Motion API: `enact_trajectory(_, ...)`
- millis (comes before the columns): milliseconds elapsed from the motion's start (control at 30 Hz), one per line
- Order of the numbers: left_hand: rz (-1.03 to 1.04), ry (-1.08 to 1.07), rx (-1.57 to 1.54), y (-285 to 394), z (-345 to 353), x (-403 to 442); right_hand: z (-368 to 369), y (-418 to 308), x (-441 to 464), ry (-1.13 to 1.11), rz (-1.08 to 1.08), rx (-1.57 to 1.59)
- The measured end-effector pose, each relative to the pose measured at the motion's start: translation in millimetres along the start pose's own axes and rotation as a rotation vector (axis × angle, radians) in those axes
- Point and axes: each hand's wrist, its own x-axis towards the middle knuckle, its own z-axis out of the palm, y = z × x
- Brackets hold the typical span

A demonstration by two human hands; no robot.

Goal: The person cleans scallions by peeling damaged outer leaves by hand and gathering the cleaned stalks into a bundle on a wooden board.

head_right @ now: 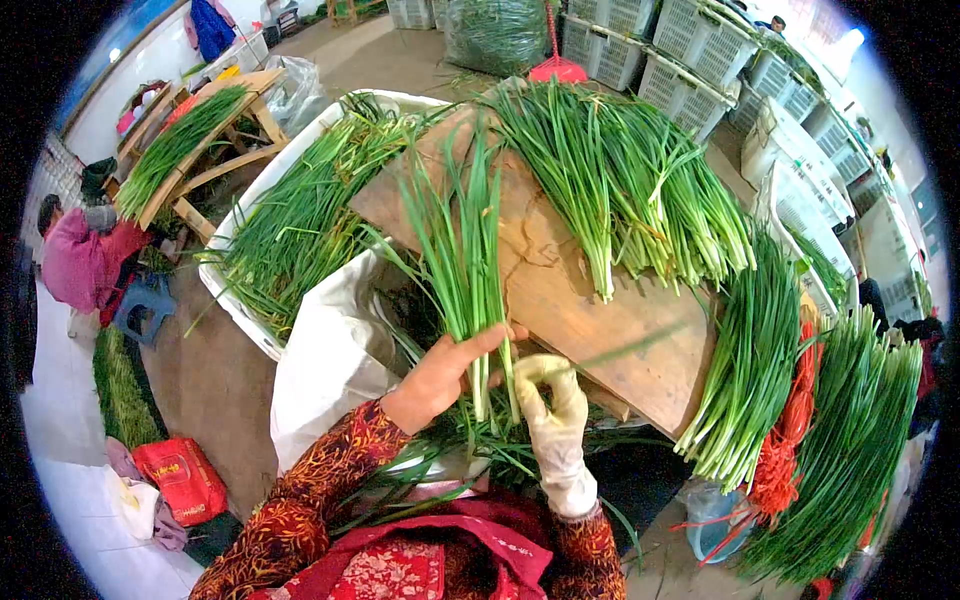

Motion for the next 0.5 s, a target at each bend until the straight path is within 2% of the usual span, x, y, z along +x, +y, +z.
enact_trajectory(67, 0.133, -0.150, 0.011, -0.3, 3.5, -4.9, -5.8, 1.9, -18.5, 0.016, 0.161, 0.091)
enact_trajectory(133, 0.117, -0.118, -0.167, 6.7, -6.5, -5.3, -22.8, 19.3, -39.3, -0.251, 0.027, 0.055)
enact_trajectory(167, 0.127, -0.138, -0.189, 15.4, -12.0, -8.8, -24.3, 10.4, -46.0, -0.330, 0.231, 0.006)
enact_trajectory(200, 0.138, -0.156, -0.212, 23.8, -17.9, -12.8, -31.4, 17.8, -49.8, -0.609, 0.239, -0.244)
enact_trajectory(267, 0.055, -0.179, -0.311, 34.1, -26.0, -16.6, -31.5, 11.6, -42.4, -1.220, 0.489, -0.935)
enact_trajectory(300, 0.049, -0.202, -0.313, 40.2, -28.3, -21.3, -23.3, -1.5, -28.0, -1.241, 0.549, -1.139)
enact_trajectory(333, 0.045, -0.223, -0.314, 45.8, -30.0, -25.2, -30.6, 3.7, -17.4, -0.996, 0.329, -0.990)
enact_trajectory(367, 0.034, -0.210, -0.342, 50.0, -29.0, -29.6, -28.2, -1.2, -0.9, -0.651, 0.149, -0.893)
enact_trajectory(400, 0.038, -0.209, -0.340, 50.3, -31.0, -31.1, -17.3, -18.2, 27.6, -0.455, -0.093, -0.918)
enact_trajectory(433, 0.033, -0.234, -0.367, 49.6, -33.7, -32.2, -8.0, -26.3, 51.7, -0.331, -0.154, -0.951)
enact_trajectory(467, 0.029, -0.260, -0.392, 48.4, -37.6, -32.9, 0.2, -22.5, 75.4, -0.242, -0.103, -1.068)
enact_trajectory(500, 0.025, -0.342, -0.447, 42.9, -46.4, -30.3, 9.2, -19.1, 100.4, -0.202, -0.182, -1.108)
